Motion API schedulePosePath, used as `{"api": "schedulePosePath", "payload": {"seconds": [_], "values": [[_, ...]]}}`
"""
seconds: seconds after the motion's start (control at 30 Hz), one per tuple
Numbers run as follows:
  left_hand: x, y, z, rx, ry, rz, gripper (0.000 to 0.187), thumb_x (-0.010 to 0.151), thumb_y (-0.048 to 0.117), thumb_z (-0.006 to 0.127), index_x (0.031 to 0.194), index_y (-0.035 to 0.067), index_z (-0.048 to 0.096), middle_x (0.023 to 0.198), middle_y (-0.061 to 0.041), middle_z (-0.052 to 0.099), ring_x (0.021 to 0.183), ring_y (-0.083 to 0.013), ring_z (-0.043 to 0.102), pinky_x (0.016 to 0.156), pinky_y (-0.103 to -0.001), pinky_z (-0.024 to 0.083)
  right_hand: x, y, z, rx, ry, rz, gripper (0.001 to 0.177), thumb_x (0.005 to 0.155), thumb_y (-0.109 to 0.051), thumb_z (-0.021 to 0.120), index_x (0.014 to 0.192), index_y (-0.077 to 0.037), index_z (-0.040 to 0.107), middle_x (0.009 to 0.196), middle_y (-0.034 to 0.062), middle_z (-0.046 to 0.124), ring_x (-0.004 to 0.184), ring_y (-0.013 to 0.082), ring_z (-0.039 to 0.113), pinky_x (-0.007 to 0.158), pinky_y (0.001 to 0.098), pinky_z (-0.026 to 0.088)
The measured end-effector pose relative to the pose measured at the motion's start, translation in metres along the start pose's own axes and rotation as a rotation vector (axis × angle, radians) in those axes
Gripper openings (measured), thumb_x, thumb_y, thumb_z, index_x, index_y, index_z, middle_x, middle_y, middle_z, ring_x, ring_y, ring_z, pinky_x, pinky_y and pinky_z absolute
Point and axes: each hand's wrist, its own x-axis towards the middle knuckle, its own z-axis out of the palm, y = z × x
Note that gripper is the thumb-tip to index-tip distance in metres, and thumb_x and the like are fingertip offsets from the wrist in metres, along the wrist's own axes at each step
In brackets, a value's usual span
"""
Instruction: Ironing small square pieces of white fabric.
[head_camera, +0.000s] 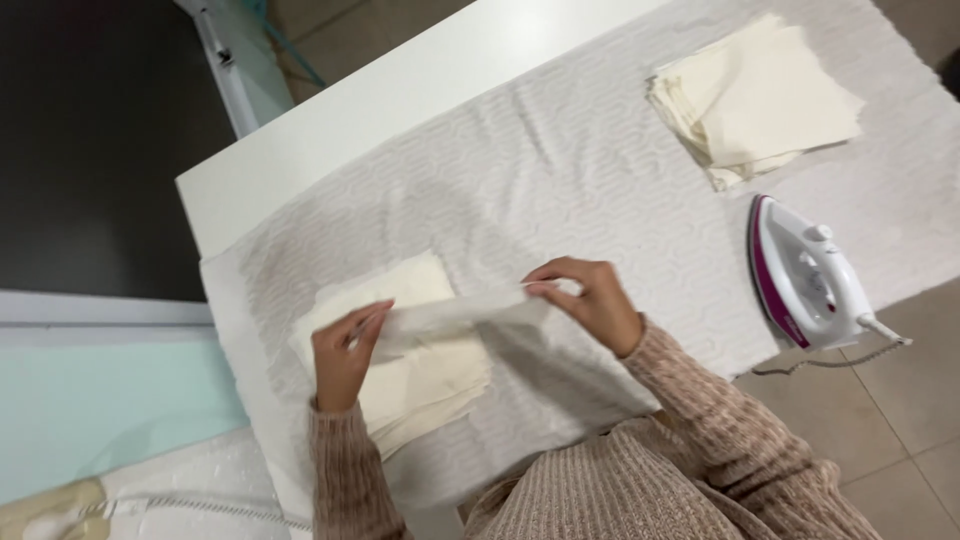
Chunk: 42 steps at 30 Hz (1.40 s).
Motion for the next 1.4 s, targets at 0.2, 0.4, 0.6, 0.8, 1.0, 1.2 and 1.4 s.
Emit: {"api": "schedulePosePath", "payload": {"seconds": [0.2, 0.4, 0.6, 0.8, 1.0, 1.2, 1.4], "values": [[0.109, 0.019, 0.116, -0.197, -0.231, 0.139, 0.010, 0.093, 0.006, 0.074, 0.102, 0.007, 0.079, 0.097, -0.010, 0.079, 0.095, -0.0253, 0.076, 0.086, -0.037, 0.059, -0.029, 0.019, -0.109, -0.231, 0.330, 0.089, 0.009, 0.089, -0.010, 0.080, 0.098, -0.011, 0.079, 0.089, 0.0065, 0.078, 0.087, 0.0256, 0.075, 0.086, 0.0375, 0.056], [0.153, 0.066, 0.201, -0.371, -0.403, 0.331, 0.011, 0.091, 0.003, 0.076, 0.097, 0.012, 0.079, 0.092, -0.004, 0.078, 0.092, -0.0189, 0.075, 0.083, -0.031, 0.058, -0.100, -0.028, -0.173, -0.416, 0.484, 0.011, 0.007, 0.088, -0.005, 0.081, 0.093, -0.009, 0.079, 0.089, 0.0071, 0.077, 0.085, 0.0263, 0.073, 0.084, 0.0338, 0.055], [0.152, 0.030, 0.238, -0.370, -0.469, 0.379, 0.018, 0.086, -0.004, 0.077, 0.088, 0.014, 0.079, 0.096, -0.003, 0.077, 0.093, -0.0219, 0.072, 0.084, -0.032, 0.057, -0.138, -0.003, -0.127, -0.417, 0.445, -0.030, 0.016, 0.080, 0.003, 0.080, 0.092, -0.008, 0.080, 0.089, 0.0070, 0.076, 0.085, 0.0266, 0.073, 0.080, 0.0360, 0.059], [0.127, -0.047, 0.261, -0.165, -0.551, 0.223, 0.017, 0.084, 0.000, 0.078, 0.080, 0.016, 0.076, 0.113, -0.004, 0.071, 0.104, -0.0267, 0.068, 0.081, -0.031, 0.056, -0.153, 0.070, -0.066, -0.636, 0.141, 0.025, 0.005, 0.093, -0.011, 0.069, 0.097, -0.009, 0.072, 0.096, 0.0092, 0.071, 0.090, 0.0294, 0.068, 0.081, 0.0414, 0.056], [0.088, -0.123, 0.281, -0.086, -0.523, 0.091, 0.017, 0.084, -0.004, 0.076, 0.077, 0.011, 0.074, 0.112, -0.010, 0.068, 0.100, -0.0371, 0.069, 0.082, -0.041, 0.059, -0.170, 0.131, -0.027, -0.802, -0.049, -0.017, 0.020, 0.103, -0.019, 0.054, 0.088, -0.012, 0.065, 0.087, 0.0056, 0.065, 0.085, 0.0234, 0.063, 0.077, 0.0349, 0.050], [0.065, -0.136, 0.276, 0.004, -0.396, -0.002, 0.024, 0.082, -0.005, 0.074, 0.072, 0.017, 0.075, 0.106, 0.000, 0.069, 0.080, -0.0211, 0.071, 0.072, -0.029, 0.060, -0.172, 0.139, 0.002, -0.894, -0.078, -0.067, 0.016, 0.101, -0.022, 0.059, 0.087, -0.015, 0.062, 0.086, 0.0018, 0.060, 0.082, 0.0190, 0.059, 0.074, 0.0319, 0.046], [0.050, -0.095, 0.271, 0.006, -0.240, 0.031, 0.034, 0.094, -0.009, 0.057, 0.124, 0.005, 0.065, 0.128, -0.015, 0.055, 0.107, -0.0363, 0.065, 0.094, -0.043, 0.056, -0.185, 0.140, 0.008, -0.860, -0.046, -0.171, 0.009, 0.101, -0.018, 0.059, 0.097, -0.011, 0.063, 0.097, 0.0078, 0.061, 0.086, 0.0251, 0.060, 0.072, 0.0364, 0.048]]}}
